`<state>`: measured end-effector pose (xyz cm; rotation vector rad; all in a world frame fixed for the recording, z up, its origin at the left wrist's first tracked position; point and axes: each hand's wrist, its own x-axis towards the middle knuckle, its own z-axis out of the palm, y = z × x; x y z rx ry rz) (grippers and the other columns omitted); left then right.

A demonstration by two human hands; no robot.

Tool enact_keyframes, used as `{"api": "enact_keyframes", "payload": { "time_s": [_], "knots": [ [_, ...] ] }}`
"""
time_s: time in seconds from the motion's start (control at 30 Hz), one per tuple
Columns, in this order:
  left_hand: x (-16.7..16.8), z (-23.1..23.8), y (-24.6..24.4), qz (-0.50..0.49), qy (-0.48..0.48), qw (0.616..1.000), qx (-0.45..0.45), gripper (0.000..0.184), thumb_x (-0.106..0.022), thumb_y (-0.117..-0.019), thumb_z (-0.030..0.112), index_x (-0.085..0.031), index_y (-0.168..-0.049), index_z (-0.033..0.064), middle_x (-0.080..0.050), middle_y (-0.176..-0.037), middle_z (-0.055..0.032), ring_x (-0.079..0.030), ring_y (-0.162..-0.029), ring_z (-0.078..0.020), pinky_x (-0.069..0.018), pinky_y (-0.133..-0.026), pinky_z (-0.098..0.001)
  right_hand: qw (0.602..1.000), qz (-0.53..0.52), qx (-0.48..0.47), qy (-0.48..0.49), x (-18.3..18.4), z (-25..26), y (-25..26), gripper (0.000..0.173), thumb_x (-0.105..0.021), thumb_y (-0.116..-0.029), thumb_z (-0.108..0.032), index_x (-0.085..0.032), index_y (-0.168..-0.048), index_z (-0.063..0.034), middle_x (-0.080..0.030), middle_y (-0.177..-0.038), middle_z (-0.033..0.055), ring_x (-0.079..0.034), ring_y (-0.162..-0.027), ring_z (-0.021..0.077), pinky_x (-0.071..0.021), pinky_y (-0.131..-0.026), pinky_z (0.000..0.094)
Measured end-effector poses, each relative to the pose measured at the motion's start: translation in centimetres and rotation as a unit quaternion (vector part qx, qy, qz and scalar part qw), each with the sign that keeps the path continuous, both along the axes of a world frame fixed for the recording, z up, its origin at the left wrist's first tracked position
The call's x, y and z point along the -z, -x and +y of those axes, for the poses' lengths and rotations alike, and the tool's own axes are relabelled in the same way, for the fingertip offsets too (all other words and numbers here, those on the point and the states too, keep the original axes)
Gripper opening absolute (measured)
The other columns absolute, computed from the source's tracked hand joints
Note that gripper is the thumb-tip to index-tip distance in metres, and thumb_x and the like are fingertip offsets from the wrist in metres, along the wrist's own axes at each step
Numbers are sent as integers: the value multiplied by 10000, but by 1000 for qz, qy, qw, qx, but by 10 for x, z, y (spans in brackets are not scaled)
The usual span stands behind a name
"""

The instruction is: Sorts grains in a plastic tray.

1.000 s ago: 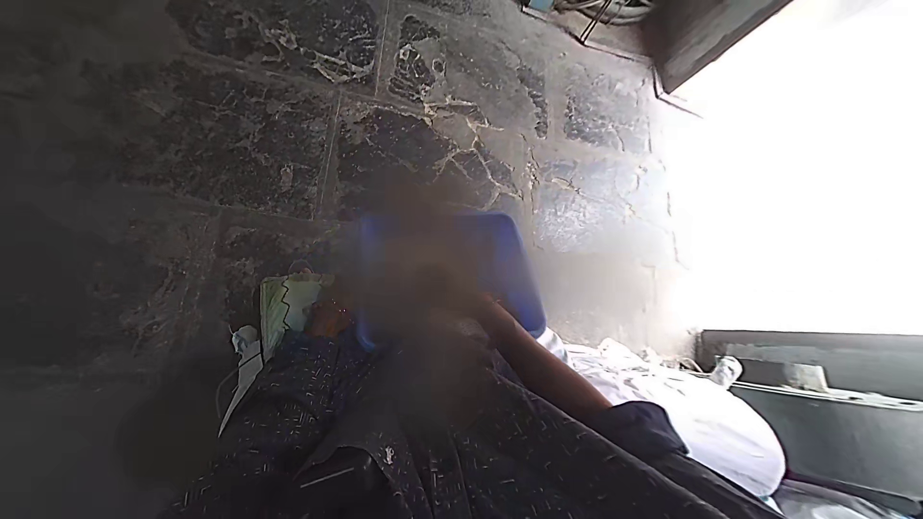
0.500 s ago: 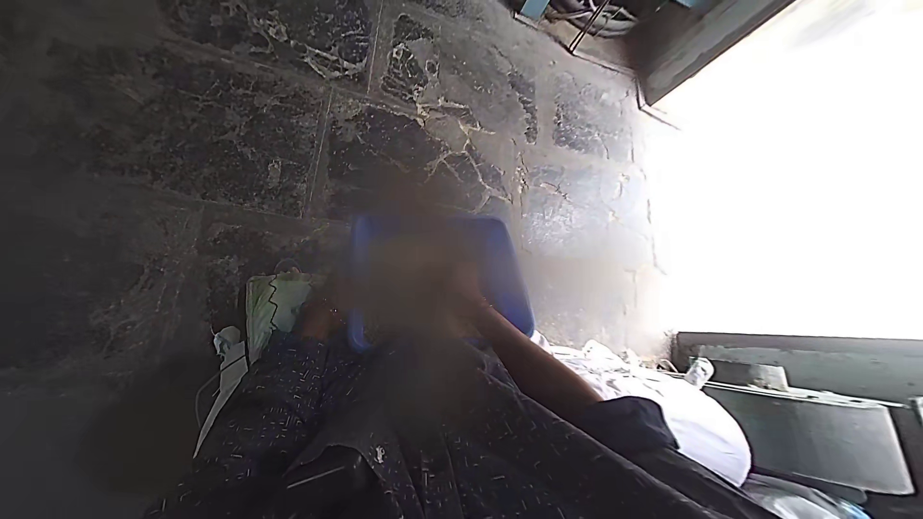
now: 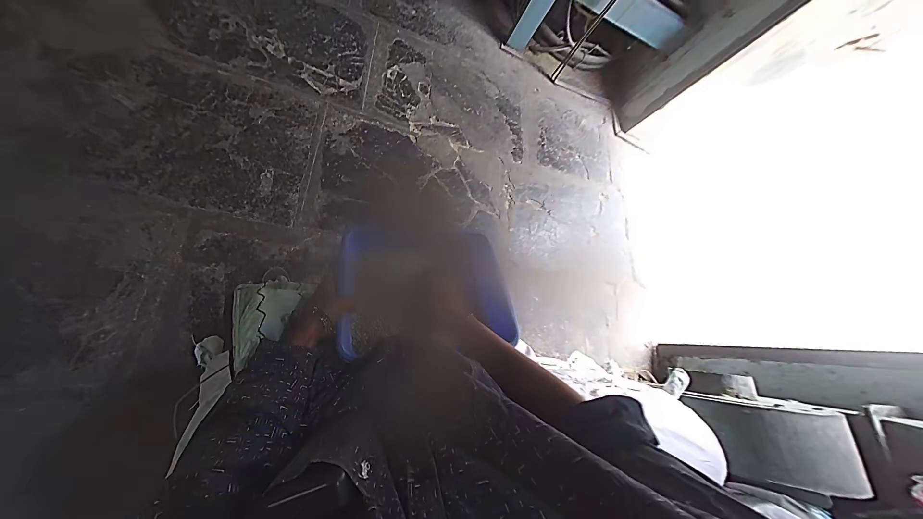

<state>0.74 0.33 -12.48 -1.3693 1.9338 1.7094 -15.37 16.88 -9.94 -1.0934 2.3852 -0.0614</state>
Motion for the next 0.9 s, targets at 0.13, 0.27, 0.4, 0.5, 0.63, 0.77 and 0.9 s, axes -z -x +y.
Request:
{"api": "enact_keyframes", "payload": {
  "time_s": [0.13,0.27,0.4,0.5,0.63,0.77,0.9],
  "knots": [
    [3,-1,-1,2,-5,1000,-2,481,-741,-891,46,-559,-1317,-83,-622,-1218,-308,-626,-1098,-414,-490,-954,-589,1000,11,-27,-1,3,-1,-2,413,-552,-1054,-322,-628,-1331,-25,-585,-1329,287,-542,-1290,447,-446,-1043,594],
    [2,0,0,-4,-7,1000,-12,479,-744,-909,87,-559,-1320,-77,-622,-1220,-304,-622,-1105,-409,-488,-954,-586,999,20,-41,1,8,1,-1,412,-546,-1054,-324,-631,-1322,-23,-589,-1329,292,-540,-1291,458,-448,-1032,604],
    [9,-2,1,-7,-3,1000,-8,473,-737,-925,103,-558,-1325,-75,-622,-1222,-305,-628,-1100,-406,-492,-953,-581,999,10,-36,1,6,1,-1,419,-553,-1053,-344,-631,-1322,-33,-585,-1338,279,-536,-1297,446,-450,-1025,598],
    [6,-2,1,-7,-2,1000,-4,468,-734,-932,109,-560,-1327,-73,-621,-1231,-305,-623,-1118,-411,-483,-968,-585,999,10,-38,-3,6,1,-1,397,-557,-1050,-315,-627,-1325,-37,-591,-1326,276,-540,-1293,443,-455,-1023,598],
    [6,-1,1,4,4,1000,-2,497,-725,-940,94,-534,-1366,-75,-607,-1266,-311,-612,-1153,-418,-473,-998,-582,999,3,-37,-11,4,0,-2,419,-540,-1059,-340,-623,-1333,-35,-588,-1333,278,-541,-1295,441,-451,-1032,596],
    [-4,-1,4,-12,-3,1000,5,519,-706,-964,110,-500,-1397,-87,-563,-1355,-313,-559,-1273,-409,-432,-1082,-554,999,5,-31,9,4,1,-1,419,-539,-1058,-349,-643,-1291,-17,-609,-1268,276,-565,-1242,440,-457,-992,594],
    [-5,0,3,-6,11,1000,18,507,-694,-977,123,-503,-1403,-75,-577,-1343,-307,-569,-1266,-411,-432,-1083,-565,999,5,-38,-8,8,-1,0,406,-528,-1057,-321,-626,-1329,-36,-594,-1310,277,-548,-1272,441,-452,-1001,600]
  ]
}}
